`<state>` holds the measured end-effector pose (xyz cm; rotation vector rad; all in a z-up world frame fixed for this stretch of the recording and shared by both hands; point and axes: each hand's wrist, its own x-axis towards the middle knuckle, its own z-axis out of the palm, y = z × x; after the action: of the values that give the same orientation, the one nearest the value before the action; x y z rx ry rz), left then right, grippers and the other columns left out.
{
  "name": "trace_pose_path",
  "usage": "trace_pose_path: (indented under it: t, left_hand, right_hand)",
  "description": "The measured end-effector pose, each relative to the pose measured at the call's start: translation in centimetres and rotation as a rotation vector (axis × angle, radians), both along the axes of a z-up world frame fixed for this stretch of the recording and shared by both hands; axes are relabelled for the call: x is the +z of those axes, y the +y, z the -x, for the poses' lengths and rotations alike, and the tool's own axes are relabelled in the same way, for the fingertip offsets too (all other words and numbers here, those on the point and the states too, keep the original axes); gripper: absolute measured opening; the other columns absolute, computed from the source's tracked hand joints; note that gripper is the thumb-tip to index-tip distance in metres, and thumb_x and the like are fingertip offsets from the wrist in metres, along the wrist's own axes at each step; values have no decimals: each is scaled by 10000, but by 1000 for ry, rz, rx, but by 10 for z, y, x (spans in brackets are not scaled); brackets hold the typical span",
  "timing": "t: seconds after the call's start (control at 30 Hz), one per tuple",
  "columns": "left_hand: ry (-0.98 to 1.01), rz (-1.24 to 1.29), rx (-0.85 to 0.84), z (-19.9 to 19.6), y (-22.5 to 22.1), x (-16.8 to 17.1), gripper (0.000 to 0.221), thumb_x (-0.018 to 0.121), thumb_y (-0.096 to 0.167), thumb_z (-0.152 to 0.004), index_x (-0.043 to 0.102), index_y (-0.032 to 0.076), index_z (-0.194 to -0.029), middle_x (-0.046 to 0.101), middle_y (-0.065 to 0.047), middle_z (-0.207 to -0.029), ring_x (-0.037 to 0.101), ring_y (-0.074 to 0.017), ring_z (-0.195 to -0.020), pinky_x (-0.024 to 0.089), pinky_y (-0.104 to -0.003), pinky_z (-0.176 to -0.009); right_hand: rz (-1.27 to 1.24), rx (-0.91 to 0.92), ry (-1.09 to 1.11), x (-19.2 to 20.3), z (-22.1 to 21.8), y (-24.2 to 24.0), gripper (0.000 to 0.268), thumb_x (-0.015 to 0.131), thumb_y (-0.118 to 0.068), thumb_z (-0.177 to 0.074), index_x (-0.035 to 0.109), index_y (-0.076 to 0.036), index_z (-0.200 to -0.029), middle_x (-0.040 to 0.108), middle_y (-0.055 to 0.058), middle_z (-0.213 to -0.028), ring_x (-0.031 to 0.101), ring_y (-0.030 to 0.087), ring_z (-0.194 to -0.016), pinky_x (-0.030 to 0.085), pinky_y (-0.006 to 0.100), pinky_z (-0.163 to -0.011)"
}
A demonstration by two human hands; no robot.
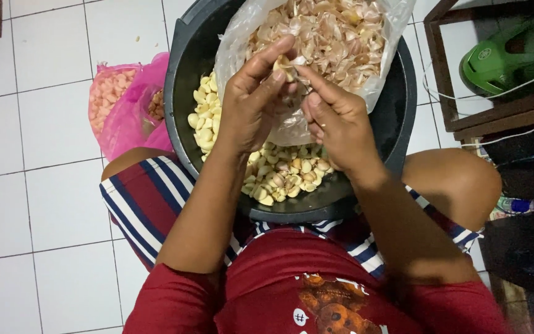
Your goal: A person sits on the floor peeling garlic cloves one by one, separating the skins into a plastic bag and the peeled cloves into a large bowl.
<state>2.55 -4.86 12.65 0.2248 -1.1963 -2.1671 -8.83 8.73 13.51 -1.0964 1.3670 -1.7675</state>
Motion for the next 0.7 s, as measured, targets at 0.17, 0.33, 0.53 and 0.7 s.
trace_pose_path:
  t: [0.17,0.33,0.53,0.7]
  left_hand:
    - [63,-345,19,6,-4,-9,403,728,11,-974,628,-28,-1363,736,-147,-1071,672,-134,-796,560,-217,-704]
    - [60,-479,63,8,-5,-23,338,703,-7,-954,634,-59,-1281,734,-165,-1039,721,-158,-753,612,-213,-677]
    - [62,-334,0,7,1,-13,407,739,-10,-938,643,-39,-1332,716,-161,-1162,709,-178,-886,612,-308,-859]
    - [52,-267,-23,5,7,-3,428,644,-3,-979,607,-15,-1405,724,-124,-1088,677,-162,-934,587,-323,-879]
  right_hand:
    - [4,278,-677,7,3,-4,516,496,-142,-1079,384,-11,-1566,592,38,-874,430,25,-562,362,147,-478]
    - [1,15,320,15,-9,-7,468,524,-17,-1054,415,30,-1507,609,120,-1123,569,179,-919,467,260,-768]
    - [-7,-105,19,-1,1,-7,410,534,-31,-1066,526,-17,-1475,623,85,-1068,513,102,-785,457,212,-670]
    - [-42,-25,-408,2,8,-6,505,538,-103,-1056,449,13,-1540,614,2,-827,451,5,-540,406,131,-442]
